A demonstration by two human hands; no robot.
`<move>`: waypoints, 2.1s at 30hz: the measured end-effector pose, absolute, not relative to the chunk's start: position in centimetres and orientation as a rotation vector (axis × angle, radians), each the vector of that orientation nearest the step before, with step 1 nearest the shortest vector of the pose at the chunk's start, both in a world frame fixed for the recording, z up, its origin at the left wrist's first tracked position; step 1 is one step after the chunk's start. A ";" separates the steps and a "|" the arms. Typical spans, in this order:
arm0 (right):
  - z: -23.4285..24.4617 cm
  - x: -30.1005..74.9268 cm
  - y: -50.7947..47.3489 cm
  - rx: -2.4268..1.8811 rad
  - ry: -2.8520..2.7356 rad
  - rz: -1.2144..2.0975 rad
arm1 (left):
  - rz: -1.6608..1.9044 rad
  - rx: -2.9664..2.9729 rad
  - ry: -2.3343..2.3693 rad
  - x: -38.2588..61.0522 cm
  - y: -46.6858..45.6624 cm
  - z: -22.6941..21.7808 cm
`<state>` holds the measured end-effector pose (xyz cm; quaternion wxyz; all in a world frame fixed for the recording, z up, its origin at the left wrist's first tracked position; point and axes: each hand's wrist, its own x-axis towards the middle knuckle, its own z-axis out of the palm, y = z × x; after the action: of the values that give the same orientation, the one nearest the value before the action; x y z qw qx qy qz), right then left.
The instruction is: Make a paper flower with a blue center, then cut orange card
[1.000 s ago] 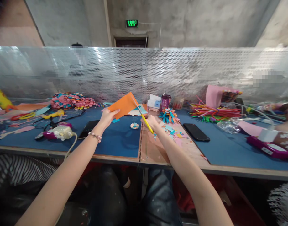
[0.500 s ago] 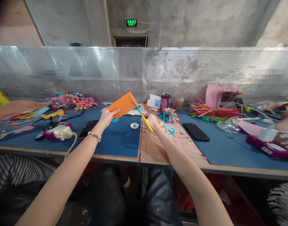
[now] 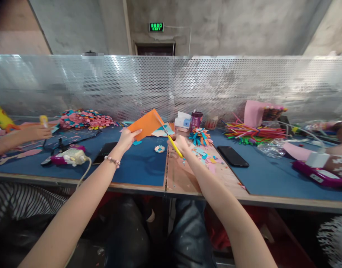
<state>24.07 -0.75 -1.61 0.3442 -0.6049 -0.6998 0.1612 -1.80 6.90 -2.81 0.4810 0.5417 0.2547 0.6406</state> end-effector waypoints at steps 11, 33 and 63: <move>-1.4 23.9 -1.1 -1.566 -1.801 0.423 | 1.550 1.323 0.611 -1.8 6.8 -2.9; -1.7 23.9 -0.9 -1.553 -1.776 0.439 | 1.535 1.304 0.599 -1.8 6.5 -2.8; -2.4 22.6 -0.7 -1.398 -1.771 0.461 | 1.424 1.331 0.636 -1.6 7.0 -2.9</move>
<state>22.64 -0.66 -2.38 0.4070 -0.5544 -0.7025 0.1829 -1.61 7.03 -2.91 0.5191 0.5548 0.2652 0.5936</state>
